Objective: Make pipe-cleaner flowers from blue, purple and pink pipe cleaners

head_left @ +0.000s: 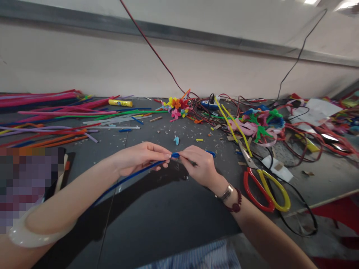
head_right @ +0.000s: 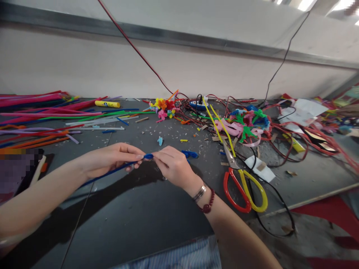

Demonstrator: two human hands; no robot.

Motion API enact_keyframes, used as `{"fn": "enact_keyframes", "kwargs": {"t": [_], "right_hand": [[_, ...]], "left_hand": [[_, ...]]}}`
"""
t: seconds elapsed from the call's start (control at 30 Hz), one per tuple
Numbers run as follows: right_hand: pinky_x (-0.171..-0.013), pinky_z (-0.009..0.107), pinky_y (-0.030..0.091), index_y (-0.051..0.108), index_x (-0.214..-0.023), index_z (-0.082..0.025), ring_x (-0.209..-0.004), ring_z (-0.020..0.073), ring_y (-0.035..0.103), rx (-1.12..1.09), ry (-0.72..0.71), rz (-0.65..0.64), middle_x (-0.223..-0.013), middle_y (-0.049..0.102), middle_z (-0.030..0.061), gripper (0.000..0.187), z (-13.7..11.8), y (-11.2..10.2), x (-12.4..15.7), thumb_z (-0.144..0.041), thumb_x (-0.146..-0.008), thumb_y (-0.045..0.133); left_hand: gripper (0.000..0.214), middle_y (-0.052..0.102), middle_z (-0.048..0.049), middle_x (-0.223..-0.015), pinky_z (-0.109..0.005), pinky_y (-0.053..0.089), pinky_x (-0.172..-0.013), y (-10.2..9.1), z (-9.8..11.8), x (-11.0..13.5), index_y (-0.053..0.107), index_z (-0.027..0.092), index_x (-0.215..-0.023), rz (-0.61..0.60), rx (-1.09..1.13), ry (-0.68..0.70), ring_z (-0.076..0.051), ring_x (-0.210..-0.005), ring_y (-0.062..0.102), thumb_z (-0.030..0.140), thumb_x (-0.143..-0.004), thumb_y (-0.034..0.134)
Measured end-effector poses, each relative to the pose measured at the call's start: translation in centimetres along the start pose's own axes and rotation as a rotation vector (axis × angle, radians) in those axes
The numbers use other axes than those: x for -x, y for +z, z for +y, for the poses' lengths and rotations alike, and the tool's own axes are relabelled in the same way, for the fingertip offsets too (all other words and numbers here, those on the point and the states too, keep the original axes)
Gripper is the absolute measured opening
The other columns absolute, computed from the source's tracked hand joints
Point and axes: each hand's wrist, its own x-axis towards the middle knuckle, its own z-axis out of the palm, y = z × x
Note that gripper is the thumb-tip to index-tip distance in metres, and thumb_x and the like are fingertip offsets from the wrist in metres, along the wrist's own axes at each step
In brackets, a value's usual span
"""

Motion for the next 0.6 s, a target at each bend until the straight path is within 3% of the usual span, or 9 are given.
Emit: {"fn": "enact_keyframes", "kwargs": {"t": [0.17,0.33,0.43,0.6], "right_hand": [[-0.065,0.027,0.049,0.065,-0.081,-0.017,-0.069,0.0137,0.059,-0.135,0.129,0.016,-0.075,0.067,0.0051,0.015,-1.0,-0.1,-0.3,-0.015,-0.081,0.051],[-0.060,0.025,0.046,0.066,-0.074,-0.017,-0.062,0.0130,0.060,-0.203,0.270,-0.055,-0.067,0.066,0.0036,0.014,-1.8,-0.4,-0.6,-0.017,-0.079,0.053],[-0.059,0.024,0.046,0.065,-0.069,-0.017,-0.059,0.0126,0.060,-0.247,0.326,-0.098,-0.063,0.066,0.0024,0.016,-2.0,-0.5,-0.7,-0.018,-0.079,0.052],[-0.055,0.021,0.043,0.064,-0.066,-0.016,-0.057,0.0109,0.058,-0.383,0.443,-0.211,-0.060,0.063,0.0007,0.017,-1.9,-0.4,-0.8,-0.018,-0.078,0.053]], "left_hand": [[0.008,0.064,-0.0016,-0.067,-0.017,0.046,-0.054,-0.1,-0.1,0.1,0.072,0.018,-0.074,-0.027,0.014,-0.011,-0.009,-0.059,0.055,0.020,-0.068,0.068],[0.007,0.063,0.0007,-0.059,-0.020,0.047,-0.054,0.7,0.1,0.1,0.069,0.016,-0.065,0.113,-0.161,0.127,-0.009,-0.054,0.055,0.023,-0.062,0.072],[0.014,0.064,0.0018,-0.061,-0.020,0.047,-0.057,1.0,0.1,0.1,0.067,0.016,-0.069,0.209,-0.282,0.252,-0.010,-0.058,0.057,0.024,-0.060,0.073],[0.023,0.068,-0.0022,-0.069,-0.023,0.048,-0.061,0.9,-0.1,0.0,0.070,0.017,-0.080,0.222,-0.449,0.283,-0.016,-0.066,0.061,0.033,-0.064,0.070]]}}
